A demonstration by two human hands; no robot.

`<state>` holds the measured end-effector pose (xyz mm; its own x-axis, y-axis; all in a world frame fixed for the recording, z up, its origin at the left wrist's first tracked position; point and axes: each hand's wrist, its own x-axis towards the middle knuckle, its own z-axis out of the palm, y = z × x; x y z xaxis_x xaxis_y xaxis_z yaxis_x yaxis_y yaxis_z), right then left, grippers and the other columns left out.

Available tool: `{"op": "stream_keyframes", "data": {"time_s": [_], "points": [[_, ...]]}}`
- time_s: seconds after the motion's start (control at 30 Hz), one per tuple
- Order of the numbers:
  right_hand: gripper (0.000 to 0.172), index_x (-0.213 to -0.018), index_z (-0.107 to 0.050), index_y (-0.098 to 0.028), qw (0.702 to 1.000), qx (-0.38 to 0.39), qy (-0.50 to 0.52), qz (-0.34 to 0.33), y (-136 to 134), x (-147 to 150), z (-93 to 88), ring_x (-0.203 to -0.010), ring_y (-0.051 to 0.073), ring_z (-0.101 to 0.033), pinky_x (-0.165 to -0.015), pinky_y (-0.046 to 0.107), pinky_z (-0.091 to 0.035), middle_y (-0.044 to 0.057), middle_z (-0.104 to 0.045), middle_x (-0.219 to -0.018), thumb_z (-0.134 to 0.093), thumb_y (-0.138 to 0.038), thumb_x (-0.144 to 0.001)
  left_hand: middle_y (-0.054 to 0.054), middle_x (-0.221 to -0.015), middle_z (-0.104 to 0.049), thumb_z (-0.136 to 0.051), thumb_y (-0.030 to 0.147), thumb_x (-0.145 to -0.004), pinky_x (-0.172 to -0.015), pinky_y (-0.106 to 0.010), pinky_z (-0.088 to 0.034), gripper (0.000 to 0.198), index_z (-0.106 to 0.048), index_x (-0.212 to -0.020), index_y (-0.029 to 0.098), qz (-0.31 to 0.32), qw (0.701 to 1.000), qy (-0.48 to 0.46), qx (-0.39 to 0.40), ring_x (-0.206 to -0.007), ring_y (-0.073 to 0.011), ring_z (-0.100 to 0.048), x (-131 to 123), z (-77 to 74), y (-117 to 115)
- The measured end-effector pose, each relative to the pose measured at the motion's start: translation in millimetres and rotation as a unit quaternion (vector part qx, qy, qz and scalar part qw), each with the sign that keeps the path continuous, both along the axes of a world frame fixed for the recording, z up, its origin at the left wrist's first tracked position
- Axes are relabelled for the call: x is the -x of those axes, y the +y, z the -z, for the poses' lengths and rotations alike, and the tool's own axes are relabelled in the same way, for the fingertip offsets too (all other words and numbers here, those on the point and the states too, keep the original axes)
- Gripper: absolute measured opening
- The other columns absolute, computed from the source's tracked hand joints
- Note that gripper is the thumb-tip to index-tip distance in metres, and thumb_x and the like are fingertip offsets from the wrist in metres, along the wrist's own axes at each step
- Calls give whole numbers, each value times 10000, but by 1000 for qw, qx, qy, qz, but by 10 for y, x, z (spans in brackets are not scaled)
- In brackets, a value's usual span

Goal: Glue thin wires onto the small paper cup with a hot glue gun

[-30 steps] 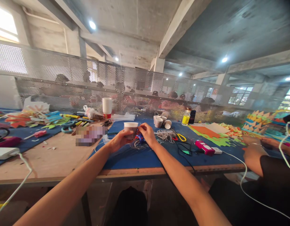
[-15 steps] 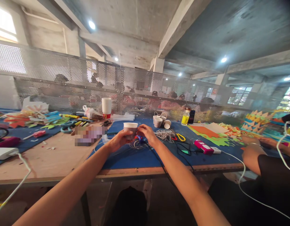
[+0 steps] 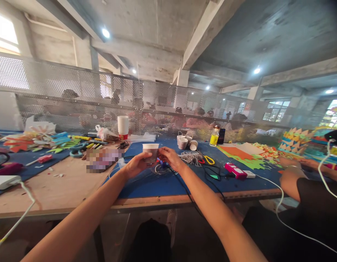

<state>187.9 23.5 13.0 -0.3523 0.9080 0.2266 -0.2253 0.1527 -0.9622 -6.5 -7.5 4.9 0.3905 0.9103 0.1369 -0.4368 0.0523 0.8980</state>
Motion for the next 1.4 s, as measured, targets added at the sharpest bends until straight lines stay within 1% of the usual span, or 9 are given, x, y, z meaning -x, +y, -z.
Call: {"op": "stream_keyframes", "data": {"time_s": [0.2, 0.4, 0.53, 0.77, 0.97, 1.07, 1.2, 1.33, 1.4], "points": [[487, -828, -662, -191, 999, -9, 20, 27, -22, 33, -4, -714, 123, -615, -731, 261, -492, -16, -673, -783, -882, -547, -578, -143, -1193, -765, -680, 283, -858, -1016, -443, -496, 358, -748, -1184, 150, 2, 999, 9, -34, -1137, -316, -689, 6, -15, 19], [413, -815, -680, -191, 997, -42, 19, 57, -21, 41, -10, -721, 127, -620, -785, 280, -509, -21, -674, -775, -856, -511, -625, -142, -1246, -739, -727, 264, -837, -1021, -444, -503, 430, -698, -1251, 152, -26, 997, 4, -74, -1145, -299, -684, -23, -55, -8], [370, -803, -678, -195, 994, -72, -5, 88, -1, 56, -2, -722, 142, -629, -786, 289, -516, -19, -677, -766, -826, -496, -646, -143, -1262, -732, -691, 280, -860, -1006, -450, -520, 415, -690, -1256, 155, -20, 998, -8, -63, -1179, -312, -670, -36, -61, -20], [361, -783, -662, -198, 990, -106, -34, 87, -33, 98, 4, -666, 141, -623, -714, 280, -504, -22, -661, -716, -807, -509, -672, -139, -1171, -761, -717, 314, -860, -967, -437, -550, 369, -728, -1190, 150, -34, 998, 18, -53, -1093, -292, -700, -55, -52, -24], [357, -804, -673, -195, 988, -117, -38, 90, -45, 105, 10, -681, 143, -630, -721, 277, -511, -19, -671, -723, -789, -516, -699, -146, -1152, -760, -746, 310, -845, -934, -404, -562, 376, -732, -1180, 141, -55, 997, 18, -53, -1057, -274, -704, -36, 5, 57], [335, -826, -704, -197, 984, -141, -58, 95, -88, 94, -7, -723, 160, -647, -754, 281, -514, -6, -697, -751, -760, -515, -740, -146, -1149, -758, -761, 304, -838, -931, -385, -560, 372, -733, -1168, 134, -63, 997, 18, -47, -1027, -253, -708, -27, 24, 86], [339, -841, -752, -211, 970, -201, -105, 90, -168, 61, -48, -872, 200, -683, -854, 302, -510, 28, -748, -877, -669, -540, -841, -154, -1135, -763, -783, 303, -819, -900, -365, -570, 372, -735, -1141, 121, -72, 996, 11, -42, -1002, -251, -721, -29, 10, 77], [411, -851, -748, -226, 948, -231, -155, 156, -118, -32, -36, -915, 202, -683, -867, 298, -500, 36, -753, -940, -541, -572, -932, -149, -1102, -770, -792, 258, -801, -879, -350, -585, 354, -731, -1117, 113, -74, 996, -5, -43, -1007, -253, -730, -27, -37, 41], [342, -868, -721, -224, 923, -223, -215, 227, -48, -98, 4, -860, 200, -681, -826, 297, -494, 31, -747, -881, -558, -516, -935, -140, -1083, -773, -784, 233, -798, -872, -350, -595, 320, -729, -1090, 112, -77, 996, -16, -38, -977, -248, -738, -18, -55, 28]]}}
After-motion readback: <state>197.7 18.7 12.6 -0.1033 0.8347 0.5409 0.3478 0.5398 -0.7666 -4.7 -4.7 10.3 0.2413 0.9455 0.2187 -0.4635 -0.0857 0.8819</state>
